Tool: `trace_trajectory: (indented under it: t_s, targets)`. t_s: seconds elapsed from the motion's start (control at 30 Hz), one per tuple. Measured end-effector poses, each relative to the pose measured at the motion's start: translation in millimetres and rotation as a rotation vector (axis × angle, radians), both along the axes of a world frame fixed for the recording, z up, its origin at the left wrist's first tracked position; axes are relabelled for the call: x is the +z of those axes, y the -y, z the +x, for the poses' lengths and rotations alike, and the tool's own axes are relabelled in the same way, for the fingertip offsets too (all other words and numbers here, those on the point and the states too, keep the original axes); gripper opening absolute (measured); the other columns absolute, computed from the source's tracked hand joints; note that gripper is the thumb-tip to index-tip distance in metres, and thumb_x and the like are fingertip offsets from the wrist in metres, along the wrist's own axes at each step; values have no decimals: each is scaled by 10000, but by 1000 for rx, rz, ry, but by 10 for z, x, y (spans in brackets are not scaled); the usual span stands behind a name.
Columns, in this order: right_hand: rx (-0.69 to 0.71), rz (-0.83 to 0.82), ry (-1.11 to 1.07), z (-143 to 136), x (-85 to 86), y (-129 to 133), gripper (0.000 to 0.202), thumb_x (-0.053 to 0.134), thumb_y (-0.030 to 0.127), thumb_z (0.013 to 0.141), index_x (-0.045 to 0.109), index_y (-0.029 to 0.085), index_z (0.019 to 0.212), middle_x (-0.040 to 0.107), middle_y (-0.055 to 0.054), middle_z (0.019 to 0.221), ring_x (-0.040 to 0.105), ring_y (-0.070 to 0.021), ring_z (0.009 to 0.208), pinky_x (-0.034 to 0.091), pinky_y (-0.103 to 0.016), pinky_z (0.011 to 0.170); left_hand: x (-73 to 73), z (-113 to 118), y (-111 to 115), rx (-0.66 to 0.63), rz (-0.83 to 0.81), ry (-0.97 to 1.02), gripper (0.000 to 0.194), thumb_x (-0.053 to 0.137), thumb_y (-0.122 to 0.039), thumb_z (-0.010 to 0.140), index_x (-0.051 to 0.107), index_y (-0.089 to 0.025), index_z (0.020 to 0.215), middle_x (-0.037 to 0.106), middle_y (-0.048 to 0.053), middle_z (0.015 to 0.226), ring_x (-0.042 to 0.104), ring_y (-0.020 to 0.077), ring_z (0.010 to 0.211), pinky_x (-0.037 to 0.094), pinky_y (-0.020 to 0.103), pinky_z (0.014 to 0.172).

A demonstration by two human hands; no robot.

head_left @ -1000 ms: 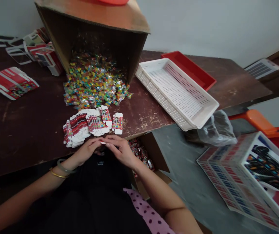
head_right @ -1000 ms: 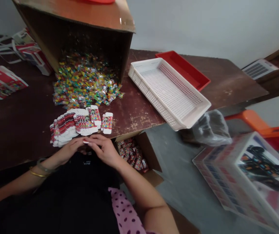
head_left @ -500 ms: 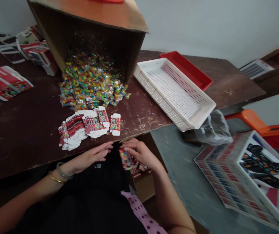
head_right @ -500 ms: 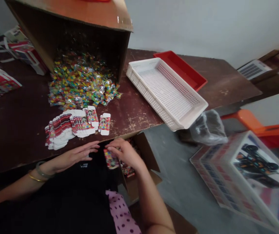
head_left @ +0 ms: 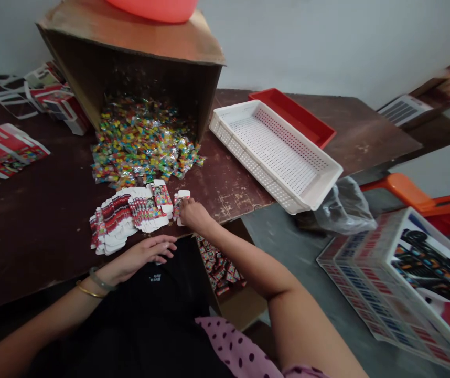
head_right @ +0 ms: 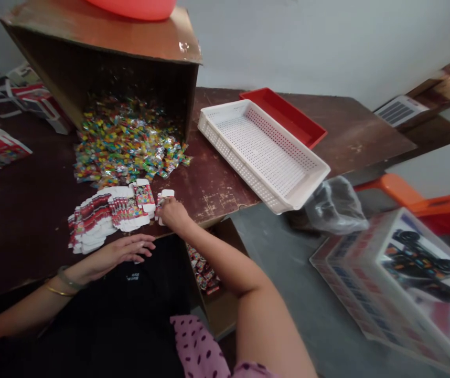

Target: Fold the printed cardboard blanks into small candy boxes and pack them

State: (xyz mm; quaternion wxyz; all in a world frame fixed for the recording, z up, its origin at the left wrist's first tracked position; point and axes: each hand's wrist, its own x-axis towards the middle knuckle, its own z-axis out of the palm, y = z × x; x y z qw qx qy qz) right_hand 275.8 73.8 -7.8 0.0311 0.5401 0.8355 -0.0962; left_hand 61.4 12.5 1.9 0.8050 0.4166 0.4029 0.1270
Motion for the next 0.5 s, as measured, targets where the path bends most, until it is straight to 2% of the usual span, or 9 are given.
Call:
trace_trajectory:
  t_s: [0.1, 0.17, 0.27, 0.37, 0.5]
  targets:
    - [41, -12, 12, 18, 124, 128, 185, 504, 104, 915, 682, 63, 947, 676, -204, 999, 610, -267, 947, 516, -345, 791, 45, 95, -53, 94, -45, 51, 434, 624, -463, 873, 632, -182, 1203, 670, 135, 1187, 620, 271, 1082, 470, 401, 931]
    - [64, 18, -24, 31, 194, 304, 218, 509, 173, 941, 657, 75, 1068, 670, -191, 1077, 603, -265, 985, 516, -352, 827, 58, 188, -103, 209, -110, 151, 460, 582, -508, 889, 615, -194, 1224, 671, 131, 1206, 614, 268, 1101, 472, 415, 945]
    - [99, 115, -248, -11, 215, 638, 322, 514, 261, 958, 588, 121, 1239, 630, -167, 1228, 577, -254, 1081, 495, -374, 928, 25, 352, -175, 328, -176, 321, 421, 597, -487, 887, 633, -183, 1176, 680, 119, 1199, 620, 261, 1088, 504, 400, 906]
    - [-18, 195, -509, -79, 161, 888, 283, 508, 217, 952, 626, 173, 1205, 664, -124, 1185, 595, -222, 1048, 488, -369, 953, -34, 477, -204, 385, -168, 386, 310, 664, -381, 857, 666, -162, 1077, 705, 99, 1139, 637, 248, 1042, 522, 372, 872]
    - [-87, 198, -703, -83, 152, 938, 284, 509, 205, 943, 643, 189, 1193, 664, -103, 1181, 582, -205, 1072, 478, -352, 964, -40, 487, -166, 414, -121, 291, 284, 735, -312, 774, 680, -146, 998, 739, 74, 1001, 666, 234, 933, 533, 343, 808]
